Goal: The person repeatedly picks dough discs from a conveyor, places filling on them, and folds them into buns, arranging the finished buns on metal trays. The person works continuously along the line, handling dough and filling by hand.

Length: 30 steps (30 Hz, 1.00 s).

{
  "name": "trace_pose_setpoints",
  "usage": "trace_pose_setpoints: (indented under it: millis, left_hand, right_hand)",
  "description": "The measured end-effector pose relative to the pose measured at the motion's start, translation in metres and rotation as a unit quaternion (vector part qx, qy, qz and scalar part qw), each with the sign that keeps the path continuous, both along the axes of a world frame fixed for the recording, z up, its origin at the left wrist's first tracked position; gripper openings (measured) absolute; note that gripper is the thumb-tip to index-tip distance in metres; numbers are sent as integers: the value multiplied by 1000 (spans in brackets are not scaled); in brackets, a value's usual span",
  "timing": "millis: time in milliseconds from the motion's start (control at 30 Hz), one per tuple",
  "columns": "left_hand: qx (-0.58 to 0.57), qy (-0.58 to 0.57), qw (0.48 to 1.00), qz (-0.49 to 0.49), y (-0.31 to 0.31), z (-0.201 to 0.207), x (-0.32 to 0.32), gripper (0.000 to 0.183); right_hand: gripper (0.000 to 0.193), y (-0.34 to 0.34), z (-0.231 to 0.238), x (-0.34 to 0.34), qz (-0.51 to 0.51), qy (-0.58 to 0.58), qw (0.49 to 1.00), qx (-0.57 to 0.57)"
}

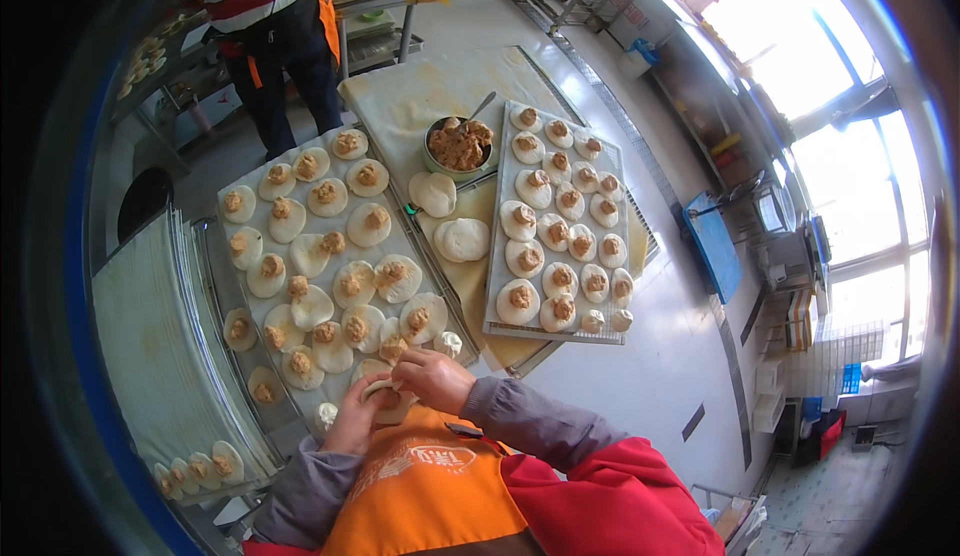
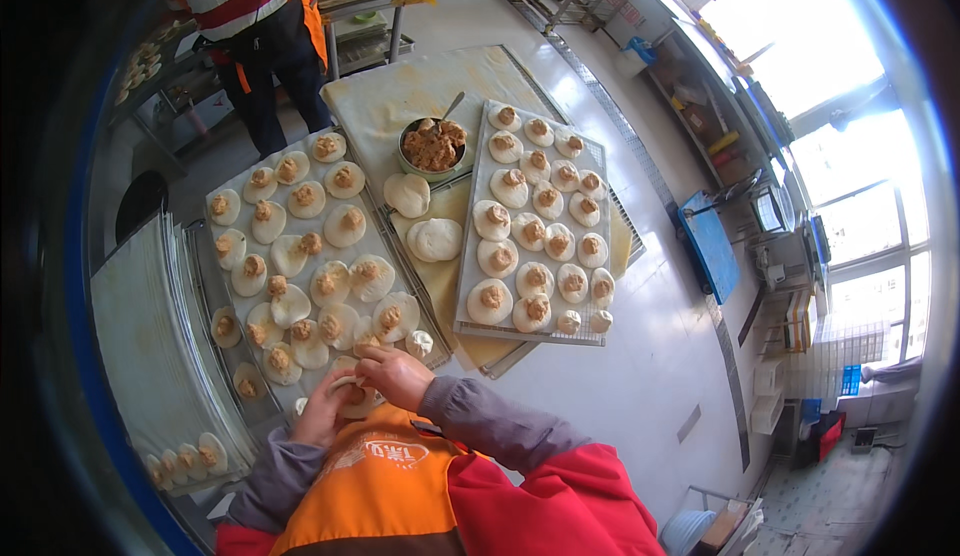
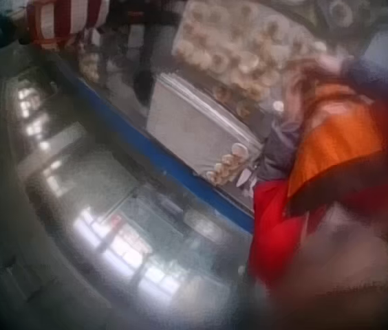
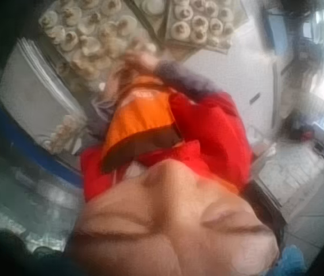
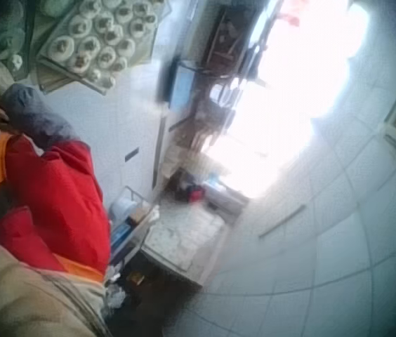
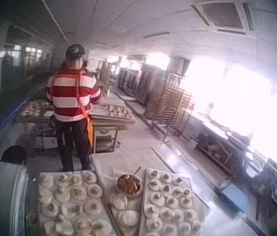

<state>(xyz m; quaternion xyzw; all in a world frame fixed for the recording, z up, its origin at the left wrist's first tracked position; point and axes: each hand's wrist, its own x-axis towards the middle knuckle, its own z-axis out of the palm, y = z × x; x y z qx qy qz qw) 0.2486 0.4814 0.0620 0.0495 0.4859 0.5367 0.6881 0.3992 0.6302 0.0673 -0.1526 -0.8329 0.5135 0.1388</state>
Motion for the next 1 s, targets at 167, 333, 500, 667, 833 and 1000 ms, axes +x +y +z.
trace_pose_setpoints:
  millis: [167,333,500,667,833,1000]
  left_hand:
    - [44,132,989,-49,-9,-15,6,30]
    - [64,143,978,-136,-5,-14,-3,26]
    - [4,44,994,-101,-1,2,-1,34]
    - [4,43,999,-6,-6,3,15,34]
    - [29,127,986,-107,-9,-8,11,36]
    - [48,153,976,-146,-6,-7,2,38]
  right_hand:
    - [17,1,1,1,20,-13,999,-24]
    - [19,-1,-1,4,92,33,992,84]
    - [20,-3,-1,9,44,-45,997,52]
    - [15,0,5,11,19,17,1000,2]
    - [20,0,6,10,85,-10,990,116]
    - [19,-9,5,18,43,-46,992,113]
